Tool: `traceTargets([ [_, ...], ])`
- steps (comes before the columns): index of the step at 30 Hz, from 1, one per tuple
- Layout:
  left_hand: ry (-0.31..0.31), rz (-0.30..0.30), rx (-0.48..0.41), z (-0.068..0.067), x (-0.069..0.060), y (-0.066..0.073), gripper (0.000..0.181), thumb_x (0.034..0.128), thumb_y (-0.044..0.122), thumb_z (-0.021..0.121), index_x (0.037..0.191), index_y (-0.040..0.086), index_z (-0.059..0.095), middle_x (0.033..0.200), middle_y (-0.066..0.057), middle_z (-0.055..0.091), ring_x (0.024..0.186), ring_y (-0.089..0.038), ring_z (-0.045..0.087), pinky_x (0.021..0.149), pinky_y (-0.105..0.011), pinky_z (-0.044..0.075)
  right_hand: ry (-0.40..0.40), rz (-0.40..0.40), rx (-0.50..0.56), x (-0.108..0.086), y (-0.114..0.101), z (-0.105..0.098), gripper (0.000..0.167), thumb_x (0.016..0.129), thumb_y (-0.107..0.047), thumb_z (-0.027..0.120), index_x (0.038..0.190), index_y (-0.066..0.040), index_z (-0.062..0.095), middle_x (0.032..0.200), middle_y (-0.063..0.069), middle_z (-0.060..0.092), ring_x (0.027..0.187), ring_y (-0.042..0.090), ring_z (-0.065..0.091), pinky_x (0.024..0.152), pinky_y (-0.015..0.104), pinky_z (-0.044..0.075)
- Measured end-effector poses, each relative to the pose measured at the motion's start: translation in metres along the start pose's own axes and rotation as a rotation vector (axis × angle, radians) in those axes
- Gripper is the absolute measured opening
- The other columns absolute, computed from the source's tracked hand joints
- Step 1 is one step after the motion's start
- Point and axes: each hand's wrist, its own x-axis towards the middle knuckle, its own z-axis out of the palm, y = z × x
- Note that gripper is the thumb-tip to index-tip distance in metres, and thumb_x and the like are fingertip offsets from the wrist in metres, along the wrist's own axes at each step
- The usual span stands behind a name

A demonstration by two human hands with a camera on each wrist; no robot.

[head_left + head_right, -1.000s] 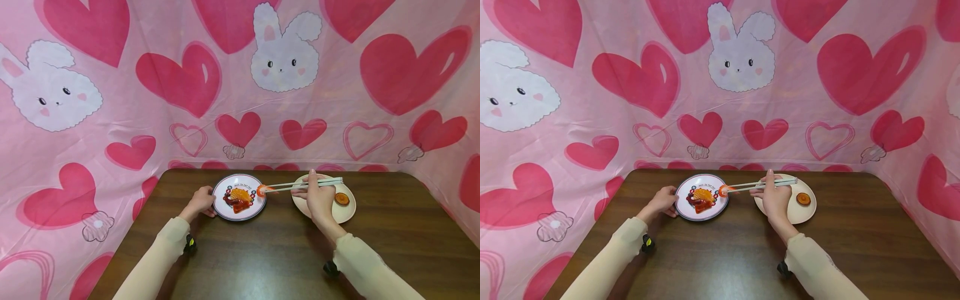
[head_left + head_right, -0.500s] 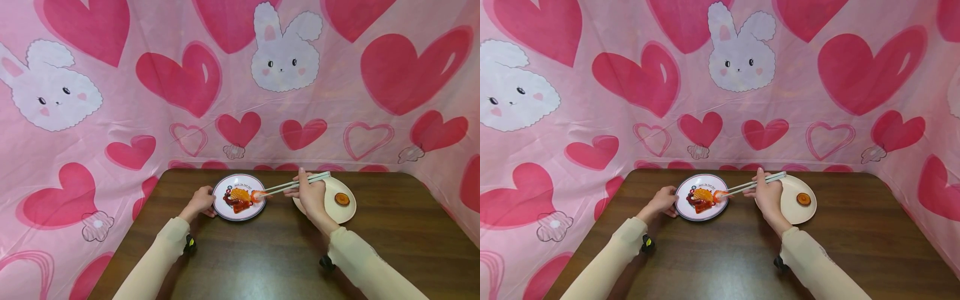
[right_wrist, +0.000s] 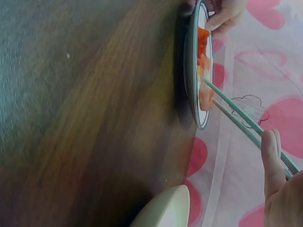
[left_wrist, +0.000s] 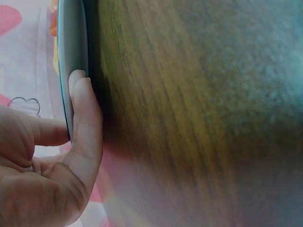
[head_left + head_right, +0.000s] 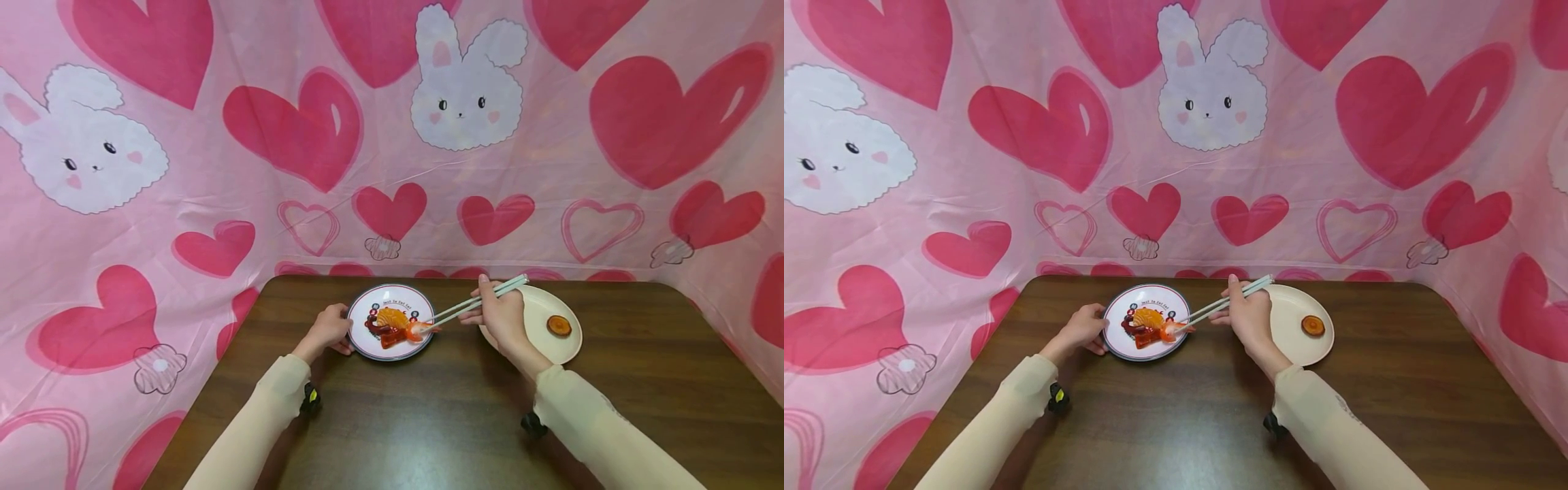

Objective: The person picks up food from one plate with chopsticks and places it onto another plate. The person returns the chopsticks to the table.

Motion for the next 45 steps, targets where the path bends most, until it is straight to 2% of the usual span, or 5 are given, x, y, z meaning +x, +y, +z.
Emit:
traceTargets([
  [6,0.0,-0.006,-0.005,0.0,-0.001,0.002,0.044,0.107,0.003,0.051,0.148,-0.011,0.043,0.081,-0.024,0.064,0.05,-0.022,0.066,0.05,-0.038,0.063,-0.048,0.031,-0.076,0.005,-0.007,0.0,0.049,0.113,-0.033,0.051,0.104,0.014,0.058,0.084,0.032,0.072,0.058,0.025,0.075,0.06,0.042,0.065],
  [14,-0.006,0.003,-0.005,0.001,0.001,0.002,0.042,0.1066,0.003,0.052,0.146,-0.011,0.044,0.079,-0.024,0.064,0.05,-0.021,0.066,0.05,-0.038,0.063,-0.095,0.052,-0.055,0.011,-0.01,0.007,0.044,0.113,-0.028,0.051,0.1,0.013,0.059,0.079,0.032,0.07,0.056,0.025,0.074,0.059,0.043,0.065],
  [27,-0.01,-0.007,0.009,0.0,0.002,0.001,0.046,0.1076,0.004,0.052,0.15,-0.011,0.041,0.083,-0.025,0.064,0.052,-0.022,0.066,0.051,-0.038,0.064,-0.083,0.093,-0.053,0.014,-0.012,0.018,0.043,0.111,-0.03,0.055,0.099,0.011,0.06,0.083,0.034,0.067,0.056,0.028,0.073,0.062,0.048,0.065],
  [37,-0.008,-0.014,0.004,0.0,0.003,-0.002,0.046,0.1079,0.005,0.053,0.15,-0.01,0.042,0.083,-0.025,0.064,0.051,-0.022,0.066,0.051,-0.038,0.064,-0.069,0.076,-0.11,0.017,-0.009,0.023,0.047,0.111,-0.034,0.054,0.1,0.012,0.061,0.079,0.031,0.067,0.055,0.028,0.073,0.06,0.048,0.065],
  [45,-0.004,-0.013,-0.004,0.001,0.004,-0.002,0.044,0.1083,0.005,0.052,0.149,-0.01,0.043,0.082,-0.026,0.064,0.051,-0.023,0.066,0.051,-0.039,0.064,-0.081,0.061,-0.156,0.017,-0.006,0.023,0.047,0.111,-0.035,0.054,0.098,0.009,0.062,0.082,0.034,0.068,0.056,0.029,0.074,0.066,0.055,0.064],
])
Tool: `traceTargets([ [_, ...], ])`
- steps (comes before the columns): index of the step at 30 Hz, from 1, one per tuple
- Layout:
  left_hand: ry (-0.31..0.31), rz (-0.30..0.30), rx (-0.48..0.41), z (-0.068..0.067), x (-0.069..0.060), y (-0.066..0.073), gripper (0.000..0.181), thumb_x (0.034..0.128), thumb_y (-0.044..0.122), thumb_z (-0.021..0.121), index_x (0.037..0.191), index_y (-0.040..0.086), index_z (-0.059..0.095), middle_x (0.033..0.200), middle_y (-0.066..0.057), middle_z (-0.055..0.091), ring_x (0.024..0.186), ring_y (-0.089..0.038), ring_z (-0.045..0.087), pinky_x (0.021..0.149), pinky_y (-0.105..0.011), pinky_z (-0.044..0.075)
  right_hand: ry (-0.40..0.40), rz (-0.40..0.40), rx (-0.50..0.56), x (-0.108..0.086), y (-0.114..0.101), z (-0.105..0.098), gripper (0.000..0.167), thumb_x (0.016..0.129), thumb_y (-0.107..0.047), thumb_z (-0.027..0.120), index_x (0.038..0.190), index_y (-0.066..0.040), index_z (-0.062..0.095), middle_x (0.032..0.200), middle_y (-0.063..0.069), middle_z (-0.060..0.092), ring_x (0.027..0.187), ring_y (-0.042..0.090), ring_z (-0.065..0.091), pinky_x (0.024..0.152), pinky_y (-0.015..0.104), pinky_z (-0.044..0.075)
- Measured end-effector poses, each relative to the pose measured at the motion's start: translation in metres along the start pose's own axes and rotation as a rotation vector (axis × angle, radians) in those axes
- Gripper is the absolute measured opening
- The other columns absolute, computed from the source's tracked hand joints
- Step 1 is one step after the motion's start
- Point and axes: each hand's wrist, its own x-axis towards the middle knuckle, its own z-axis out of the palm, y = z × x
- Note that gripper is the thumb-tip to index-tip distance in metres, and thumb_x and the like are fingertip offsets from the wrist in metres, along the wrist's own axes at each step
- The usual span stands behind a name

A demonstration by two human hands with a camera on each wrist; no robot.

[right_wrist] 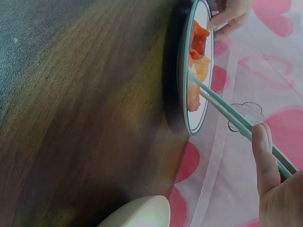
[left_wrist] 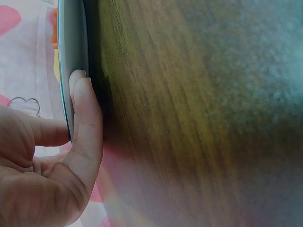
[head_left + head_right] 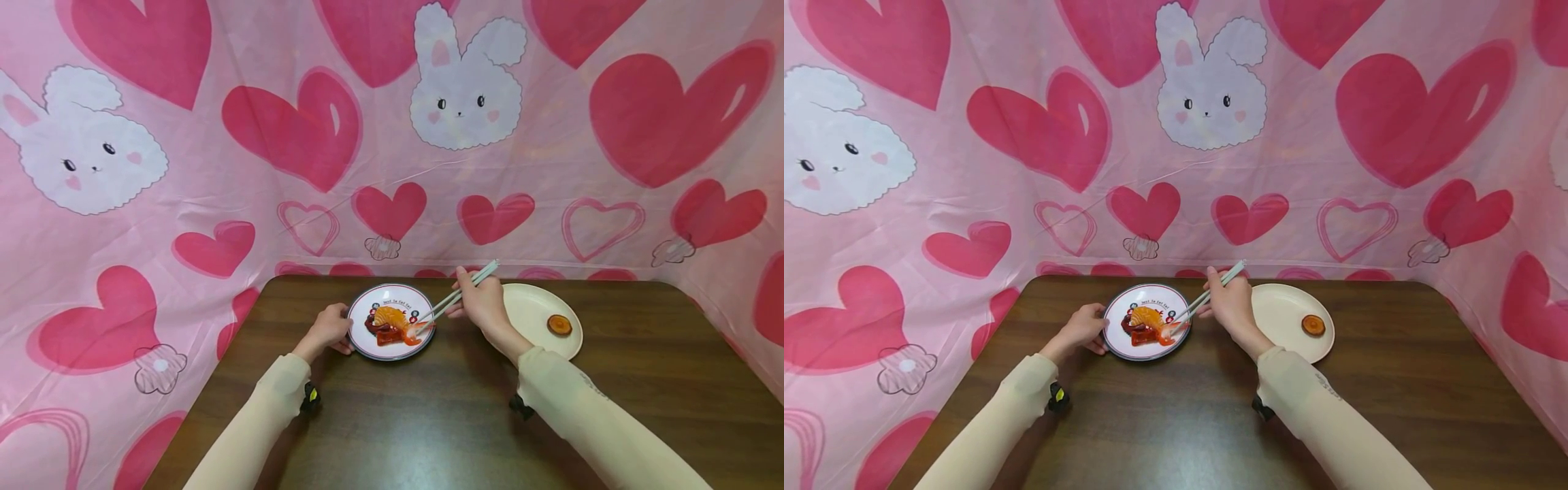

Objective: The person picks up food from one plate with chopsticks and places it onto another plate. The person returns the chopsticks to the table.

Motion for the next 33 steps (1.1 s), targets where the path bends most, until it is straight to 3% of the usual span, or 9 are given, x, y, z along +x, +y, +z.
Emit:
traceTargets([
  [5,0.003,-0.003,0.003,-0.0002,-0.0001,-0.0014,0.045,0.1083,0.005,0.052,0.15,-0.01,0.042,0.082,-0.025,0.064,0.051,-0.022,0.066,0.051,-0.038,0.064,0.0,-0.012,-0.007,-0.0005,0.0021,0.0018,0.047,0.111,-0.035,0.054,0.098,0.009,0.063,0.084,0.036,0.069,0.057,0.03,0.074,0.063,0.051,0.065],
  [11,0.001,0.001,-0.001,-0.0002,-0.0004,-0.0026,0.046,0.1081,0.004,0.051,0.15,-0.01,0.041,0.082,-0.025,0.064,0.051,-0.022,0.066,0.051,-0.038,0.064,0.003,-0.017,-0.004,-0.001,0.0027,0.0049,0.047,0.111,-0.035,0.054,0.097,0.008,0.064,0.083,0.035,0.069,0.056,0.03,0.074,0.068,0.059,0.062],
  [17,0.0,0.01,0.001,-0.0006,-0.0003,-0.0025,0.044,0.1068,0.003,0.051,0.148,-0.011,0.043,0.078,-0.024,0.064,0.051,-0.023,0.066,0.051,-0.038,0.063,0.004,-0.022,-0.011,-0.0005,0.0022,0.007,0.046,0.111,-0.035,0.055,0.097,0.007,0.064,0.077,0.028,0.07,0.055,0.029,0.073,0.066,0.057,0.063],
  [26,0.006,0.004,0.003,0.001,-0.0008,-0.0002,0.045,0.1073,0.005,0.053,0.15,-0.009,0.043,0.08,-0.024,0.064,0.051,-0.021,0.066,0.05,-0.037,0.063,0.011,-0.017,-0.007,0.0002,0.0034,0.0092,0.045,0.111,-0.034,0.054,0.097,0.007,0.064,0.08,0.031,0.07,0.056,0.03,0.074,0.064,0.054,0.064],
  [33,0.007,0.004,0.006,0.001,-0.0017,0.0004,0.044,0.1076,0.004,0.052,0.149,-0.01,0.043,0.08,-0.024,0.064,0.051,-0.021,0.065,0.05,-0.037,0.063,0.011,0.005,-0.012,0.0007,0.0058,0.0082,0.049,0.111,-0.036,0.054,0.106,0.012,0.063,0.084,0.03,0.072,0.058,0.028,0.075,0.069,0.055,0.064],
])
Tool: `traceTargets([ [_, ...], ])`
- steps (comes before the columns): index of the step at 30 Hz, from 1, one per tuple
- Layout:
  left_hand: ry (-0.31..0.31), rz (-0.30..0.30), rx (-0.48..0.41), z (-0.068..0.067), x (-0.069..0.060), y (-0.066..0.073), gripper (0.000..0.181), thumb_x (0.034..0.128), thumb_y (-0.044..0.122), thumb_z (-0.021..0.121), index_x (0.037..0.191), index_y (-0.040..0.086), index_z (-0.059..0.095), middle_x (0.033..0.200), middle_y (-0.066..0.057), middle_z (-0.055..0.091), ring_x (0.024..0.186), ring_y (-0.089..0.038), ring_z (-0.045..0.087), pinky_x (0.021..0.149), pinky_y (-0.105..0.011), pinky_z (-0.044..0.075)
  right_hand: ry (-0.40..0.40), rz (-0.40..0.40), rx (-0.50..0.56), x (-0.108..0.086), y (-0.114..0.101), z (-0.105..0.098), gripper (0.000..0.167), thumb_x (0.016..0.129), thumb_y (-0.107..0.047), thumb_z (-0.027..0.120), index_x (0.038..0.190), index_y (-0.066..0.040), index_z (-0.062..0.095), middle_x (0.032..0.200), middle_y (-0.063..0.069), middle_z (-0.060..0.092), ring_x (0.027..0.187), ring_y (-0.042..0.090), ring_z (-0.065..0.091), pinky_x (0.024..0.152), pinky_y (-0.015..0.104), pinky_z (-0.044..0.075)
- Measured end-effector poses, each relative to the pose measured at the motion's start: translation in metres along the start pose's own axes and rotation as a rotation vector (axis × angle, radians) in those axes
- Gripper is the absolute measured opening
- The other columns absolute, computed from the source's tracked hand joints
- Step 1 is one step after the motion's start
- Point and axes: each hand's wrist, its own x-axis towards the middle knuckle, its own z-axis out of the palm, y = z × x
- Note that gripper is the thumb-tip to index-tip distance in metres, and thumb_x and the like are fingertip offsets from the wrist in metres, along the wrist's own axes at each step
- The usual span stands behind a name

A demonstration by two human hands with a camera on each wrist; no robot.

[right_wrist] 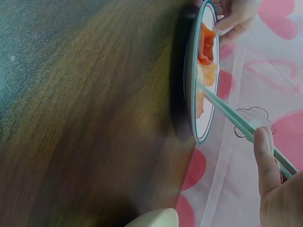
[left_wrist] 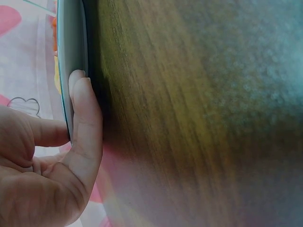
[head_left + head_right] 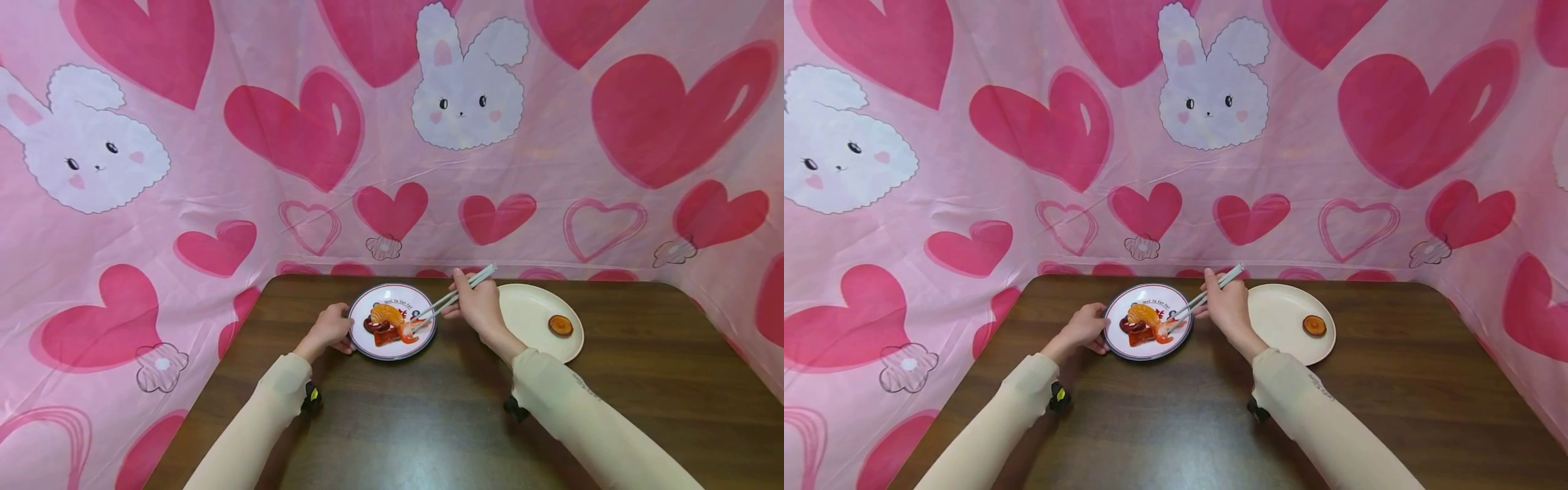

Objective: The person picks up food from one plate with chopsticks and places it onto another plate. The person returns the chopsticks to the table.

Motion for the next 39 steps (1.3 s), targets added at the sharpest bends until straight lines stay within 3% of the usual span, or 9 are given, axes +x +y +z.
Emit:
traceTargets([
  [5,0.0,-0.011,0.004,0.0,0.001,0.0,0.044,0.1079,0.004,0.053,0.149,-0.009,0.043,0.079,-0.023,0.064,0.051,-0.022,0.065,0.051,-0.038,0.063,-0.004,0.007,-0.003,0.0,0.001,-0.001,0.048,0.111,-0.036,0.055,0.108,0.011,0.063,0.083,0.028,0.072,0.06,0.029,0.075,0.073,0.058,0.063],
  [14,-0.011,-0.011,0.009,-0.002,0.001,0.0,0.045,0.1074,0.004,0.053,0.149,-0.009,0.043,0.077,-0.022,0.064,0.051,-0.022,0.065,0.052,-0.038,0.064,-0.015,0.003,-0.002,0.0,0.002,-0.003,0.046,0.112,-0.035,0.054,0.108,0.01,0.063,0.084,0.028,0.072,0.064,0.032,0.076,0.064,0.048,0.065],
  [19,-0.013,-0.001,0.003,-0.002,0.0,-0.001,0.045,0.1075,0.004,0.051,0.149,-0.01,0.042,0.076,-0.022,0.063,0.05,-0.021,0.065,0.051,-0.037,0.063,-0.043,-0.004,0.02,-0.001,0.004,-0.005,0.049,0.111,-0.035,0.055,0.11,0.014,0.061,0.083,0.029,0.071,0.065,0.035,0.076,0.069,0.055,0.064],
  [27,-0.006,-0.005,0.007,0.0,-0.004,0.001,0.046,0.108,0.004,0.052,0.151,-0.009,0.042,0.077,-0.022,0.064,0.05,-0.02,0.064,0.051,-0.037,0.063,-0.084,-0.024,0.047,-0.003,0.007,-0.013,0.048,0.11,-0.036,0.058,0.109,0.012,0.061,0.086,0.031,0.071,0.063,0.03,0.076,0.064,0.048,0.065],
  [34,-0.005,-0.006,0.006,-0.001,-0.003,0.002,0.047,0.108,0.005,0.052,0.151,-0.009,0.041,0.078,-0.022,0.064,0.05,-0.02,0.065,0.051,-0.037,0.063,-0.084,-0.044,0.094,-0.003,0.006,-0.017,0.05,0.11,-0.035,0.057,0.108,0.015,0.06,0.086,0.033,0.07,0.062,0.031,0.076,0.065,0.049,0.065],
  [39,-0.005,-0.006,0.005,0.0,-0.003,0.001,0.047,0.1081,0.005,0.052,0.152,-0.009,0.041,0.079,-0.023,0.064,0.051,-0.02,0.065,0.051,-0.037,0.063,-0.083,-0.045,0.066,-0.002,0.005,-0.014,0.048,0.111,-0.034,0.056,0.106,0.013,0.061,0.083,0.03,0.07,0.061,0.029,0.075,0.065,0.05,0.065],
])
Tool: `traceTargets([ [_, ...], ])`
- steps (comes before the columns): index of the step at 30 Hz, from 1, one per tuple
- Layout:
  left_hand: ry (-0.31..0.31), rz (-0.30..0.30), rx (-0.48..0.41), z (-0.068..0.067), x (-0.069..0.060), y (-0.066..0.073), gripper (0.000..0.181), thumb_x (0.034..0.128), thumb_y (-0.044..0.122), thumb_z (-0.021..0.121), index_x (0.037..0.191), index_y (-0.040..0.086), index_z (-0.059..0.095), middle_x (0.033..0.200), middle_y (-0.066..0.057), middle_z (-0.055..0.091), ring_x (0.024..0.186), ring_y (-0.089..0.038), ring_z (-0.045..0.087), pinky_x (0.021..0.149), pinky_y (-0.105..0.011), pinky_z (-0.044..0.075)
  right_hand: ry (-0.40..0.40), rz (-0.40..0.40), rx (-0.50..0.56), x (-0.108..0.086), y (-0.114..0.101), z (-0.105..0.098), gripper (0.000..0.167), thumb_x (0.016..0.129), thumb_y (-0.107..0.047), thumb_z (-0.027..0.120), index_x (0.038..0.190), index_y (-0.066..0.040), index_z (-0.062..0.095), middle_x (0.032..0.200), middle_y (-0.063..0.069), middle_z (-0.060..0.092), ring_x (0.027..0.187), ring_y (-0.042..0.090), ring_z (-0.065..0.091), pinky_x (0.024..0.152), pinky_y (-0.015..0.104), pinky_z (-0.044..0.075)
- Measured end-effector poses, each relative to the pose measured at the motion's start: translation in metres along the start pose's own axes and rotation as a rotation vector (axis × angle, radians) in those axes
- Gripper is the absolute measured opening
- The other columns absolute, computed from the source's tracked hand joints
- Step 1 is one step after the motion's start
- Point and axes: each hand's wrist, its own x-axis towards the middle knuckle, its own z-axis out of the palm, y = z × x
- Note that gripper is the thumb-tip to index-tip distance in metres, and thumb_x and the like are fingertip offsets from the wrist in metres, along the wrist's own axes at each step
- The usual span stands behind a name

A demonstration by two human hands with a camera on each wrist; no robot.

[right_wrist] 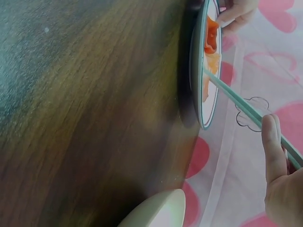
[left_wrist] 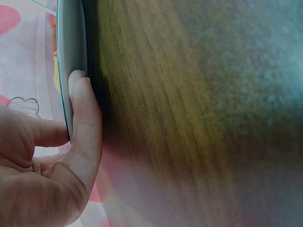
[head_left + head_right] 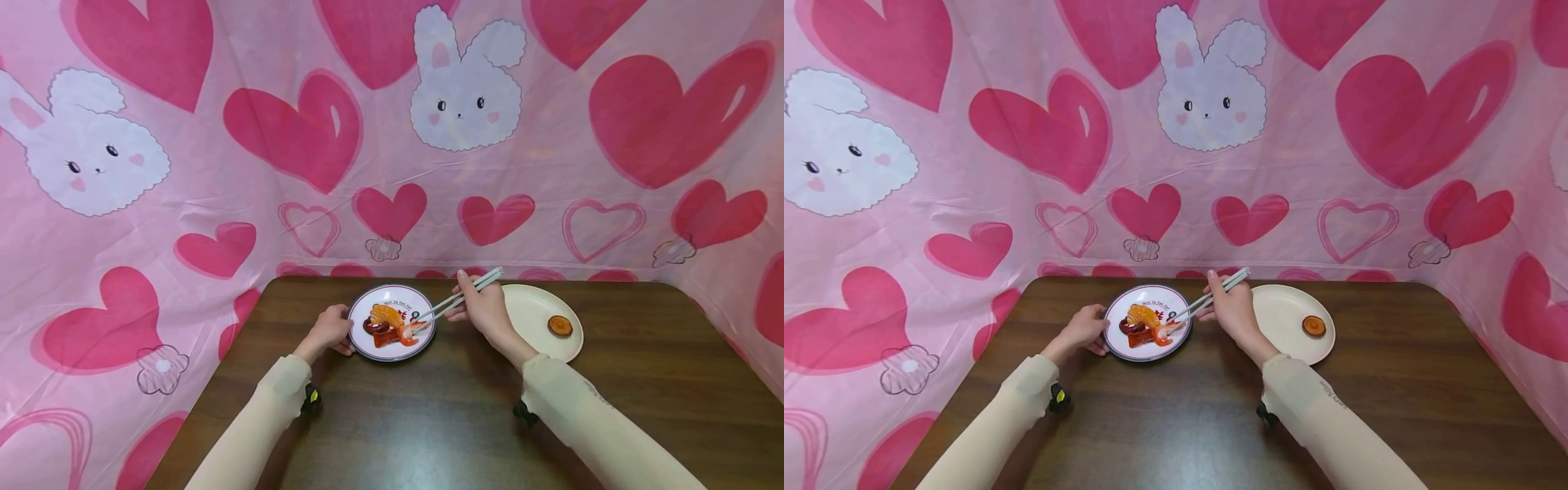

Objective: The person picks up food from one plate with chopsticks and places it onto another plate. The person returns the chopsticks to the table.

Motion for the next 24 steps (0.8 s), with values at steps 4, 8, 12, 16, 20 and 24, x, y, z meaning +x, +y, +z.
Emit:
traceTargets([
  [4,-0.002,0.006,-0.007,0.001,0.001,0.001,0.046,0.1078,0.005,0.052,0.151,-0.009,0.041,0.08,-0.023,0.064,0.051,-0.021,0.065,0.051,-0.037,0.063,-0.015,-0.005,-0.02,0.001,-0.001,0.0,0.048,0.111,-0.033,0.056,0.107,0.014,0.061,0.083,0.03,0.071,0.061,0.028,0.075,0.066,0.052,0.065],
  [8,0.0,0.003,-0.008,0.001,0.001,0.0,0.047,0.1077,0.005,0.052,0.151,-0.009,0.041,0.081,-0.024,0.064,0.051,-0.021,0.065,0.051,-0.038,0.064,-0.022,-0.008,-0.023,0.0,-0.002,0.0,0.049,0.11,-0.035,0.057,0.109,0.014,0.061,0.082,0.026,0.072,0.062,0.029,0.076,0.066,0.051,0.065],
  [12,0.003,-0.007,-0.001,0.0,0.0,-0.001,0.048,0.108,0.005,0.053,0.152,-0.009,0.04,0.083,-0.024,0.063,0.051,-0.022,0.065,0.052,-0.037,0.063,-0.029,-0.016,-0.015,-0.002,-0.002,-0.001,0.05,0.11,-0.035,0.058,0.109,0.015,0.06,0.084,0.029,0.072,0.063,0.031,0.076,0.066,0.049,0.065],
  [16,0.002,-0.013,-0.001,0.001,-0.001,0.0,0.049,0.1078,0.005,0.053,0.153,-0.008,0.039,0.084,-0.024,0.063,0.052,-0.021,0.065,0.052,-0.038,0.064,-0.022,-0.024,0.0,-0.005,-0.003,-0.001,0.049,0.11,-0.035,0.059,0.108,0.015,0.06,0.085,0.03,0.071,0.063,0.032,0.076,0.064,0.048,0.065],
  [20,0.001,-0.005,-0.007,0.001,-0.001,0.0,0.048,0.1081,0.004,0.052,0.152,-0.009,0.039,0.084,-0.024,0.063,0.052,-0.022,0.065,0.052,-0.038,0.064,-0.003,-0.049,0.009,-0.009,-0.005,-0.003,0.051,0.109,-0.036,0.059,0.109,0.015,0.06,0.083,0.027,0.072,0.063,0.031,0.076,0.062,0.047,0.065],
  [24,0.003,0.007,-0.014,0.0,0.0,-0.001,0.047,0.1078,0.004,0.051,0.151,-0.01,0.04,0.082,-0.024,0.064,0.052,-0.022,0.065,0.051,-0.038,0.064,0.012,-0.084,-0.013,-0.013,-0.008,-0.004,0.053,0.109,-0.038,0.059,0.108,0.015,0.061,0.084,0.03,0.072,0.063,0.03,0.076,0.063,0.05,0.065],
])
